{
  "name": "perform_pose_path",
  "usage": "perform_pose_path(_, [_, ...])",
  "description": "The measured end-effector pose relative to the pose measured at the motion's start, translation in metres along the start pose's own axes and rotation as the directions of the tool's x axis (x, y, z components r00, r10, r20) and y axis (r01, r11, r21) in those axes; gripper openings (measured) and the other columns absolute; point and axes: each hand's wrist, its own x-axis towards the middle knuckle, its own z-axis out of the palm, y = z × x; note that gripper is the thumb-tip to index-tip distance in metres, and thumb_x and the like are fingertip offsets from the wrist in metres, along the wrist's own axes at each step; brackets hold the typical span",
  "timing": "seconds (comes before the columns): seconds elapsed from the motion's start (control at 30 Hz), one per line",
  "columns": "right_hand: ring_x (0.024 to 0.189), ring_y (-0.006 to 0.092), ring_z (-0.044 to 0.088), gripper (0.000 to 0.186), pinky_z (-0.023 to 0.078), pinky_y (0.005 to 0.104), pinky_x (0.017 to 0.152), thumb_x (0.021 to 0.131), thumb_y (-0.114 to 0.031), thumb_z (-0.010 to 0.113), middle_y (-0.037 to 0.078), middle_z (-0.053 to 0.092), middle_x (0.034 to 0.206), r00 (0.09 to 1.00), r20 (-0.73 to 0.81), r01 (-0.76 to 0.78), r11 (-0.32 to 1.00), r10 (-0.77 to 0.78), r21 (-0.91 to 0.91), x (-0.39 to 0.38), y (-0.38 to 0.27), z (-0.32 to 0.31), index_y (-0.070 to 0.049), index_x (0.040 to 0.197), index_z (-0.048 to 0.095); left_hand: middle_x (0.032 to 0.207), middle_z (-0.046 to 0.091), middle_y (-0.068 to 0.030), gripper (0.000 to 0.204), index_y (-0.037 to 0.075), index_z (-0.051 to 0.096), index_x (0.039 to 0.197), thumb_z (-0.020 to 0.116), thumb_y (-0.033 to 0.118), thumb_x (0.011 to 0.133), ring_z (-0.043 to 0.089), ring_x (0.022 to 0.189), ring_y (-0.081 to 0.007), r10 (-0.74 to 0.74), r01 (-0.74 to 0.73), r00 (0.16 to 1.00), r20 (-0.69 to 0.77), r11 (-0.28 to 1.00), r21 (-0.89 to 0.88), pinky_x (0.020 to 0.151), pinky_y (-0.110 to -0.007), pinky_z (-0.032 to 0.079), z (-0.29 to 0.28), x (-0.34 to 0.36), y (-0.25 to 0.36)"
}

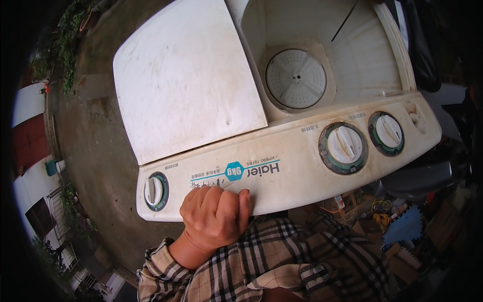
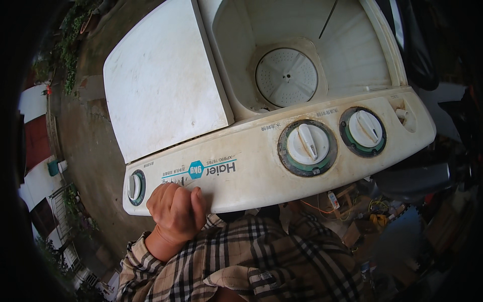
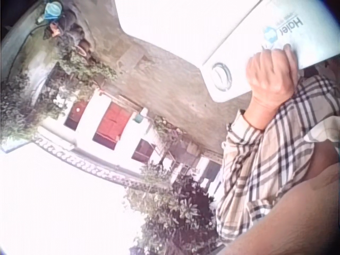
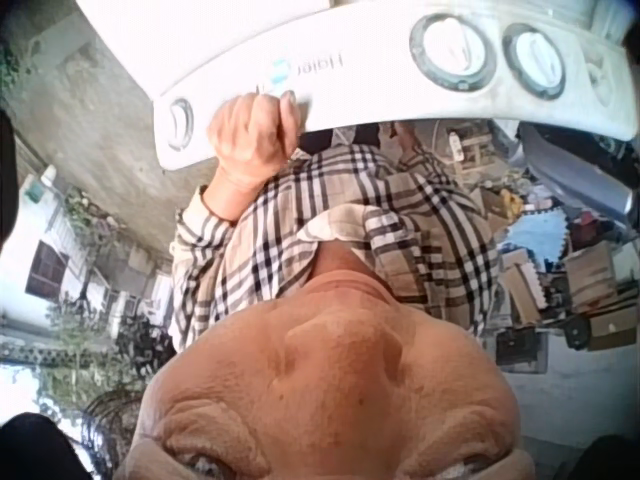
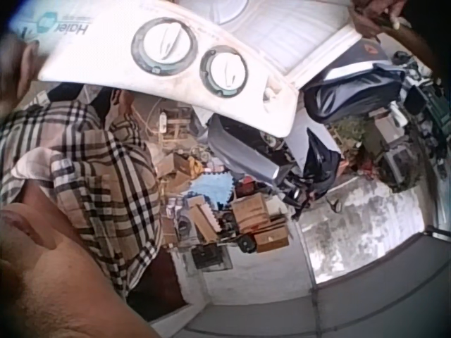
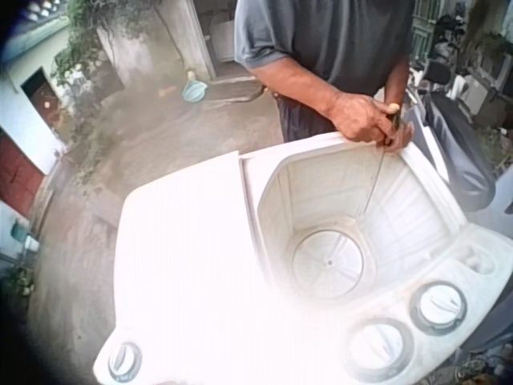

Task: The person uses pliers and a screwdriver to remove screws from the underside of a washing machine lid. They then use a soldering iron to work on the lid's edge and internal components.

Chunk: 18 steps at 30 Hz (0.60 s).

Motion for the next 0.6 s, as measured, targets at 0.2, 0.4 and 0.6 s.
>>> perform_pose_path(0.2, [0.043,0.0165,0.048,0.036,0.036,0.0327,0.039,0.094,-0.036,0.044,0.005,0.048,0.05,0.999,0.009,-0.037,0.998,0.037,-0.046,0.004,0.007,0.0,-0.009,0.072,0.053,0.05,0.035,-0.003,0.03,0.008,0.042,0.057,0.068,0.009,0.072,0.035,0.04,-0.0166,-0.005,0.006,1.0,0.02,0.998,-0.06,0.038,-0.03,0.025,-0.005,-0.001,-0.005])
perform_pose_path(0.4, [0.043,0.0165,0.048,0.035,0.036,0.0325,0.039,0.094,-0.036,0.044,0.005,0.048,0.05,0.999,0.014,-0.043,0.995,0.045,-0.088,0.016,0.014,0.006,-0.01,0.072,0.052,0.05,0.035,-0.0029,0.03,0.007,0.042,0.058,0.069,0.009,0.072,0.035,0.04,-0.0164,-0.014,0.017,1.0,0.027,0.994,-0.106,0.038,-0.029,0.026,-0.003,-0.003,-0.008])
perform_pose_path(0.6, [0.043,0.0165,0.048,0.035,0.036,0.0322,0.039,0.094,-0.036,0.044,0.005,0.048,0.05,1.0,0.025,0.006,0.991,-0.003,-0.136,0.04,0.024,0.013,-0.01,0.073,0.052,0.05,0.035,-0.0041,0.03,0.007,0.042,0.057,0.068,0.008,0.072,0.037,0.04,-0.0181,-0.019,0.018,1.0,-0.011,0.999,-0.043,0.038,-0.03,0.027,-0.001,-0.003,-0.007])
